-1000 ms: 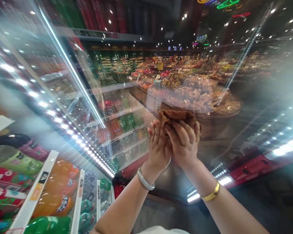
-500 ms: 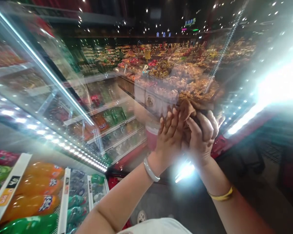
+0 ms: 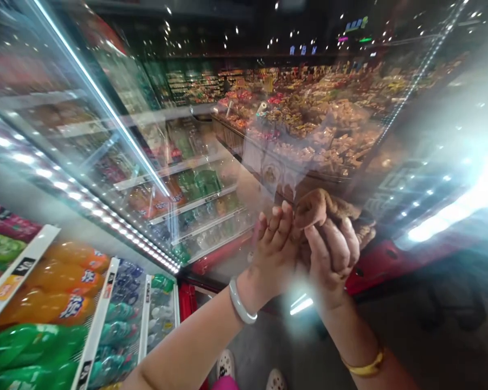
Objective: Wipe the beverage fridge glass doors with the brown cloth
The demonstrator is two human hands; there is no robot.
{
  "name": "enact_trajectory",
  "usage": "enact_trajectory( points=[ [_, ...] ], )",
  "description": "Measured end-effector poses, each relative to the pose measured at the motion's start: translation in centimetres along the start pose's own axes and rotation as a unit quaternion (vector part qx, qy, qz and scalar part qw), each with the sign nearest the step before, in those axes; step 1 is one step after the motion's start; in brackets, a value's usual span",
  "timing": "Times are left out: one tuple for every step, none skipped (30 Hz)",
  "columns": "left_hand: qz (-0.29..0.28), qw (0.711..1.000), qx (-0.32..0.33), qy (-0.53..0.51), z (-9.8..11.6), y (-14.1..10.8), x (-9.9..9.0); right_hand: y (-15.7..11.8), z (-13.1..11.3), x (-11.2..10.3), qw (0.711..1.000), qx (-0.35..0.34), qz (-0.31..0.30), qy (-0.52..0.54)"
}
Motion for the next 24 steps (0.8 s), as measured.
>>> enact_trajectory(
  points=[
    [0.002, 1.000, -0.001, 0.001, -0.2, -0.6, 0.2, -0.5, -0.7, -0.1, 1.000, -0.023, 0.008, -0.014],
    [0.002, 1.000, 0.003, -0.001, -0.5, -1.7, 0.5, -1.4, -1.6, -0.1, 0.998, -0.052, 0.013, -0.029],
    [-0.002, 1.000, 0.014, -0.004, -0.8, -3.0, 1.0, -2.5, -2.4, 0.1, 0.996, -0.076, 0.008, -0.038],
    [-0.002, 0.999, 0.031, -0.010, -1.1, -4.2, 1.5, -3.5, -3.0, 0.7, 0.995, -0.088, -0.010, -0.035],
    [-0.005, 0.999, 0.047, -0.016, -1.5, -5.1, 1.9, -4.3, -3.4, 1.3, 0.994, -0.096, -0.030, -0.031],
    [-0.006, 0.998, 0.060, -0.021, -1.9, -5.4, 2.1, -4.5, -3.8, 1.8, 0.993, -0.105, -0.044, -0.035],
    [-0.003, 0.997, 0.068, -0.027, -2.3, -5.1, 1.9, -4.1, -4.1, 1.9, 0.991, -0.118, -0.046, -0.045],
    [0.001, 0.997, 0.070, -0.032, -2.5, -4.2, 1.5, -3.0, -4.3, 1.8, 0.989, -0.132, -0.035, -0.063],
    [0.008, 0.997, 0.068, -0.037, -2.6, -2.8, 0.7, -1.5, -4.4, 1.3, 0.986, -0.143, -0.011, -0.085],
    [0.026, 0.996, 0.067, -0.048, -2.5, -1.1, -0.4, 0.2, -4.5, 0.6, 0.983, -0.152, 0.017, -0.102],
    [0.036, 0.996, 0.065, -0.057, -2.3, 0.6, -1.4, 2.0, -4.2, 0.1, 0.982, -0.144, 0.037, -0.112],
    [0.042, 0.995, 0.067, -0.066, -2.0, 2.0, -2.3, 3.4, -3.9, -0.2, 0.983, -0.133, 0.049, -0.115],
    [0.044, 0.994, 0.067, -0.070, -1.7, 2.9, -2.9, 4.2, -3.7, -0.4, 0.984, -0.119, 0.054, -0.118],
    [0.037, 0.995, 0.070, -0.068, -1.4, 3.1, -3.1, 4.4, -3.6, -0.4, 0.986, -0.104, 0.053, -0.122],
    [0.030, 0.995, 0.073, -0.063, -1.2, 2.7, -2.9, 3.8, -3.6, -0.2, 0.987, -0.093, 0.046, -0.126],
    [0.019, 0.995, 0.080, -0.055, -1.1, 1.6, -2.3, 2.5, -3.8, 0.0, 0.987, -0.088, 0.037, -0.129],
    [0.015, 0.995, 0.086, -0.045, -1.2, 0.0, -1.5, 0.7, -4.1, 0.4, 0.987, -0.084, 0.024, -0.135],
    [0.028, 0.995, 0.089, -0.042, -1.4, -1.8, -1.0, -1.3, -4.3, 0.9, 0.989, -0.086, 0.011, -0.123],
    [0.034, 0.995, 0.089, -0.039, -1.7, -3.5, -0.3, -3.2, -4.6, 1.4, 0.990, -0.093, -0.002, -0.108],
    [0.048, 0.994, 0.097, -0.033, -1.9, -4.9, 0.2, -4.6, -4.7, 1.8, 0.990, -0.101, -0.015, -0.095],
    [0.052, 0.991, 0.117, -0.029, -1.7, -5.8, 0.6, -5.5, -4.7, 2.1, 0.990, -0.110, -0.021, -0.087],
    [0.055, 0.990, 0.129, -0.025, -1.5, -5.9, 0.7, -5.6, -4.6, 2.2, 0.989, -0.115, -0.021, -0.085],
    [0.052, 0.989, 0.137, -0.019, -1.3, -5.3, 0.6, -4.9, -4.3, 2.0, 0.989, -0.117, -0.009, -0.089],
    [0.052, 0.989, 0.138, -0.013, -1.2, -4.1, 0.3, -3.7, -3.9, 1.6, 0.988, -0.116, 0.012, -0.096]
  ],
)
Point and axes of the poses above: each hand's wrist, its own y-axis towards the middle knuckle, its own x-axis out of the palm, z = x × y, the point moved 10 cm from there along y, towards the middle knuckle, and after that the axes turned 13 degrees about -x, right-handed, at the moved point
